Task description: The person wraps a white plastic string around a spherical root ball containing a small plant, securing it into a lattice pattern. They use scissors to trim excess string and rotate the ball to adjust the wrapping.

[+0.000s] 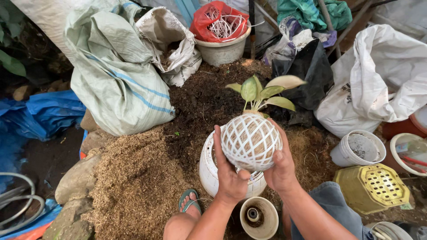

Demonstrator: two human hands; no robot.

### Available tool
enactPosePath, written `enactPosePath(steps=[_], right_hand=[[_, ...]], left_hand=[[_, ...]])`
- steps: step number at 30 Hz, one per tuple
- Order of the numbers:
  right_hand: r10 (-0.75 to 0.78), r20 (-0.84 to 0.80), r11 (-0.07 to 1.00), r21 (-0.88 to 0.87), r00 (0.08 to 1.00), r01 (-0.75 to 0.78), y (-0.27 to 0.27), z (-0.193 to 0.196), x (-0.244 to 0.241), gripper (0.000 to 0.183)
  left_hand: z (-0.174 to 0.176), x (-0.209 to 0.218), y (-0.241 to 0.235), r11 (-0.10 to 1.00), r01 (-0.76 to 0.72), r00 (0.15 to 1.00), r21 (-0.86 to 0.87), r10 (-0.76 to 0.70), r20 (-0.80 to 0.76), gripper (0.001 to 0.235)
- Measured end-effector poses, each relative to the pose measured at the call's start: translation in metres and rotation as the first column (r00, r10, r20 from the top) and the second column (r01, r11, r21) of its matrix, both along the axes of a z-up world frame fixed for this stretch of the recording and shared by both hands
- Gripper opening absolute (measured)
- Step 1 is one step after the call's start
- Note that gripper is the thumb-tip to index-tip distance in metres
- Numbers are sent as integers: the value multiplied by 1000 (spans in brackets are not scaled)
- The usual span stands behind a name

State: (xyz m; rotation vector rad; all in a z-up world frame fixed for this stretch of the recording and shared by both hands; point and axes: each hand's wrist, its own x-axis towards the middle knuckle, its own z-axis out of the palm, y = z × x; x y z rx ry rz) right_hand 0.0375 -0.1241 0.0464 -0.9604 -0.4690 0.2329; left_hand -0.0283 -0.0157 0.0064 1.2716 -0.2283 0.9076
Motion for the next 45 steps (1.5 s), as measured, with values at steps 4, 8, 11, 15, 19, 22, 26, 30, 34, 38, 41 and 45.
enactPosePath(steps=[4, 8, 11, 15, 19, 22, 26, 30, 34, 38, 41, 45], right_hand=[[-22, 7, 999, 30, 1000, 22, 2, -9, -8, 122], [-68, 61, 997, 43, 996, 66, 2, -14, 0, 120], [-172, 316, 962, -151, 933, 228, -4, -19, 5, 119], [-132, 811, 857, -196, 570, 476, -5, -20, 12, 116], [-84, 824, 888, -193, 560, 417, 9, -34, 4, 124], [-110, 565, 942, -204, 817, 268, 9, -53, 0, 125], [-72, 181, 990, -109, 981, 93, 1, -85, 7, 118], [-13, 136, 999, -49, 991, 20, -12, -101, 28, 95], [19, 7, 1000, -23, 1000, -18, -17, -92, 38, 80], [131, -216, 985, 135, 968, -103, -4, -86, 40, 70], [267, -346, 931, 333, 900, -148, 5, -91, 49, 63], [-42, -266, 975, 199, 963, 97, 20, -109, 50, 49]], left_hand=[[-2, 0, -1, 991, 76, 997, -114, -71, 43, 104], [2, 6, 4, 968, 177, 984, -176, -175, 29, 108], [6, 3, 9, 934, 234, 966, -271, -255, -43, 101], [15, 5, 17, 652, 335, 900, -680, -435, 27, 90], [18, 10, 31, 412, 242, 884, -879, -467, 25, 76], [19, 8, 33, 299, 229, 870, -926, -489, 57, 72], [21, 4, 25, 197, 257, 815, -946, -570, 102, 75], [14, 6, 31, 283, 203, 800, -937, -600, -8, 59], [-3, 15, 39, 313, 157, 765, -937, -639, -85, 47], [-15, 24, 30, 220, 373, 778, -901, -604, 175, 41], [-11, 34, 24, 272, 116, 853, -955, -520, -44, 44], [0, 38, 8, 375, 26, 935, -927, -338, -110, 49]])
